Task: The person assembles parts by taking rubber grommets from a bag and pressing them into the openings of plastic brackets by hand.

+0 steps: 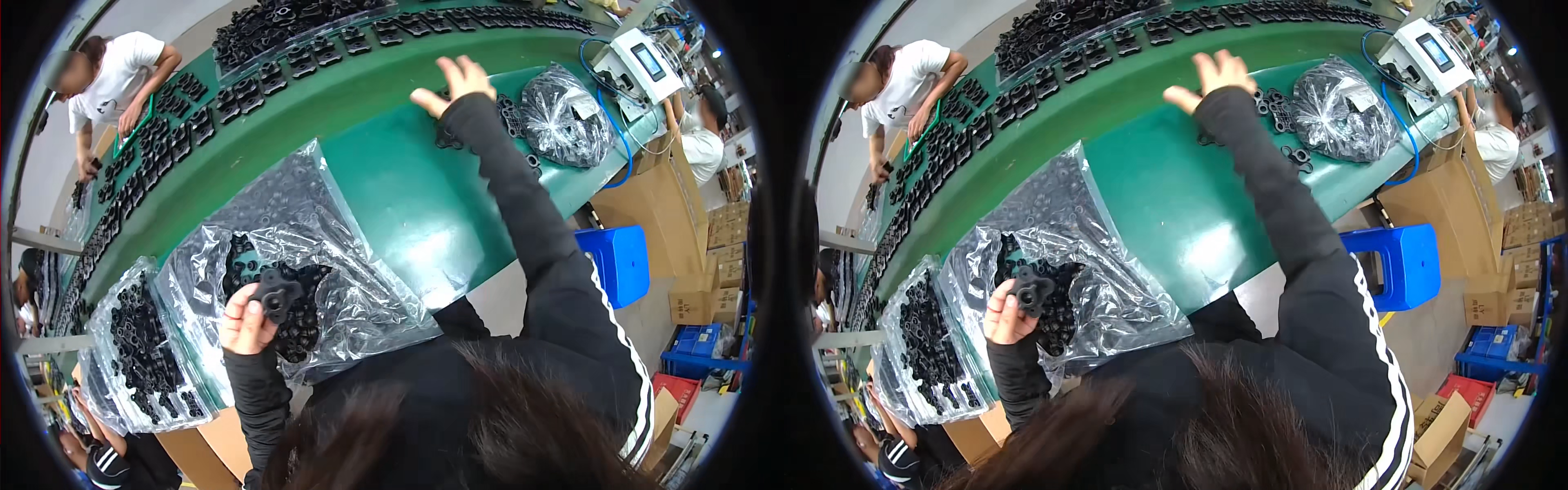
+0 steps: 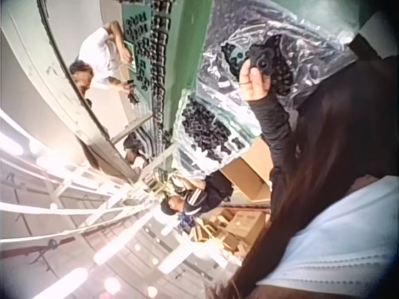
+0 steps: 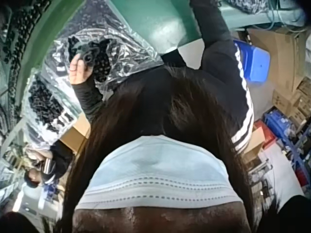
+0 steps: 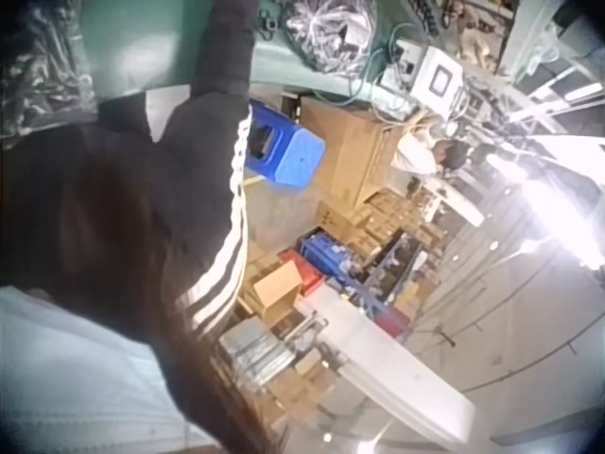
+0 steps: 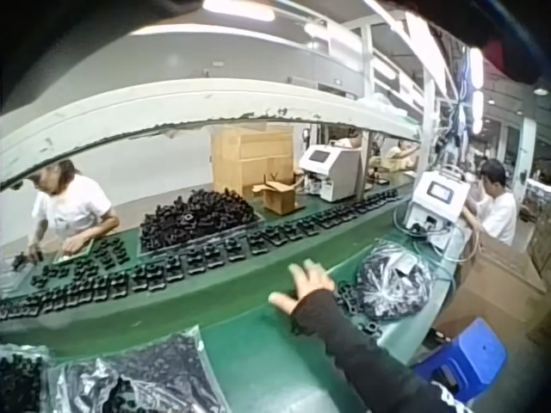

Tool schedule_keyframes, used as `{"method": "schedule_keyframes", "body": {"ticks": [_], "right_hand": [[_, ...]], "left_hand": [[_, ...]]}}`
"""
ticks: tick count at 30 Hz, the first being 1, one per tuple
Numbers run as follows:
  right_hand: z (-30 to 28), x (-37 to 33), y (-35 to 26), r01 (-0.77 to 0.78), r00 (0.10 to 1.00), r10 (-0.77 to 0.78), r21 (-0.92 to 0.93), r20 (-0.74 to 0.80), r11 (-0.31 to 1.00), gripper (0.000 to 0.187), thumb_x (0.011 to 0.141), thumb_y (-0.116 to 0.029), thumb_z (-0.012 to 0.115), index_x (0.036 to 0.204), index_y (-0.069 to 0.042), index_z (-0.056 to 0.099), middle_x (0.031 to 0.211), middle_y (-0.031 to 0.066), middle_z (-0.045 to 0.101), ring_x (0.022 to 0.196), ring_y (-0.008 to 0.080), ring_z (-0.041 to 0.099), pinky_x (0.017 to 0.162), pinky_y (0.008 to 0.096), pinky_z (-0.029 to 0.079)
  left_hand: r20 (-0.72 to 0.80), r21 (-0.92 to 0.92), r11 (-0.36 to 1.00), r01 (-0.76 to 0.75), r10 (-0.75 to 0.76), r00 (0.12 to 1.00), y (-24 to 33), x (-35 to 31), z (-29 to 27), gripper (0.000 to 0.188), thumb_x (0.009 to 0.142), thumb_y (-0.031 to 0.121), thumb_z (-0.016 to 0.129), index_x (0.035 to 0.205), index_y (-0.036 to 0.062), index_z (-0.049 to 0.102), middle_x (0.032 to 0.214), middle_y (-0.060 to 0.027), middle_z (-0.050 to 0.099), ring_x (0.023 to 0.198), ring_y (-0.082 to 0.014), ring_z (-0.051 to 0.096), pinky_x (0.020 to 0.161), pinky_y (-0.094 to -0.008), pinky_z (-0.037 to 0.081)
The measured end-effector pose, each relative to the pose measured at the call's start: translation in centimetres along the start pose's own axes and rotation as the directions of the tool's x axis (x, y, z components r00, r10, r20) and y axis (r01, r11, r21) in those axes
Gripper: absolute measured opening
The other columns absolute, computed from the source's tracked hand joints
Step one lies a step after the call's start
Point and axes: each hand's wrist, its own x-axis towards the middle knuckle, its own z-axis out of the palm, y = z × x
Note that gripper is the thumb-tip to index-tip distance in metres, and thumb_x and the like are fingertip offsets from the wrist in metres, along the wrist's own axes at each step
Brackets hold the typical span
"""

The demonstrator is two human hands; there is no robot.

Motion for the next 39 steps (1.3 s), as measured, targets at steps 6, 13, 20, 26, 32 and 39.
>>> {"method": "schedule_keyframes", "body": {"ticks": [6, 13, 20, 26, 32, 39], "right_hand": [[1.5, -0.2, 1.4, -0.137, 0.739, 0.199, -0.146, 0.644, 0.98, 0.077, 0.066, -0.072, 0.042, 0.123, -0.021, 0.043, 0.131, 0.0134, 0.037, 0.118, 0.0318, 0.038, 0.097, 0.0547, 0.016], [0.1, -6.3, -4.9, 0.145, 0.777, -0.143, 0.047, 0.612, 0.988, 0.068, 0.068, -0.065, 0.045, 0.119, -0.02, 0.047, 0.129, 0.013, 0.039, 0.116, 0.0298, 0.04, 0.097, 0.0564, 0.016], [-1.8, -9.2, -6.7, 0.337, 0.873, -0.346, 0.087, 0.344, 0.937, 0.059, 0.07, -0.051, 0.055, 0.119, -0.02, 0.047, 0.13, 0.0121, 0.035, 0.111, 0.0316, 0.042, 0.094, 0.0508, 0.024], [-3.4, -10.5, -7.6, 0.393, 0.809, -0.386, 0.079, 0.443, 0.916, 0.05, 0.071, -0.04, 0.057, 0.114, -0.016, 0.049, 0.122, 0.0118, 0.041, 0.097, 0.0294, 0.05, 0.089, 0.0422, 0.03], [-2.9, -9.8, -8.6, 0.394, 0.822, -0.331, -0.043, 0.463, 0.918, 0.042, 0.073, -0.035, 0.057, 0.107, -0.011, 0.052, 0.104, 0.0105, 0.052, 0.085, 0.0237, 0.052, 0.084, 0.0387, 0.031], [-2.7, -8.5, -9.3, 0.285, 0.849, -0.262, 0.02, 0.46, 0.958, 0.035, 0.073, -0.028, 0.06, 0.099, -0.006, 0.053, 0.088, 0.0111, 0.058, 0.079, 0.0252, 0.055, 0.079, 0.0352, 0.038]], "left_hand": [[-0.178, -0.031, 0.992, -0.119, 0.111, 0.978, 2.5, -2.0, -4.8, 0.031, 0.085, 0.01, 0.049, 0.115, 0.0025, 0.046, 0.105, -0.0171, 0.056, 0.085, -0.0223, 0.06, 0.069, -0.0273, 0.051], [-0.501, 0.53, 0.781, -0.329, 0.602, 0.622, 8.9, -6.7, -14.8, 0.032, 0.083, 0.011, 0.052, 0.112, -0.0001, 0.049, 0.103, -0.0142, 0.057, 0.085, -0.0207, 0.058, 0.072, -0.0233, 0.047], [-0.471, 0.876, 0.46, 0.141, 0.76, 0.449, 13.0, -11.3, -22.0, 0.039, 0.082, 0.015, 0.052, 0.118, 0.0025, 0.044, 0.111, -0.0155, 0.051, 0.095, -0.0245, 0.052, 0.08, -0.0257, 0.041], [-0.465, 0.779, 0.1, 0.62, 0.755, 0.463, 16.2, -10.5, -28.1, 0.048, 0.083, 0.019, 0.052, 0.126, 0.0056, 0.038, 0.121, -0.0183, 0.045, 0.108, -0.0296, 0.045, 0.089, -0.0304, 0.036], [-0.247, 0.895, -0.183, 0.407, 0.557, 0.793, 16.0, -8.6, -15.8, 0.053, 0.081, 0.017, 0.054, 0.129, 0.0057, 0.036, 0.126, -0.0179, 0.043, 0.114, -0.0292, 0.043, 0.095, -0.0324, 0.033], [0.284, 0.921, 0.338, -0.194, -0.24, 0.928, 9.3, 0.0, 1.6, 0.049, 0.075, 0.009, 0.055, 0.122, 0.0015, 0.045, 0.125, -0.0133, 0.046, 0.115, -0.0235, 0.043, 0.095, -0.0298, 0.034]]}}
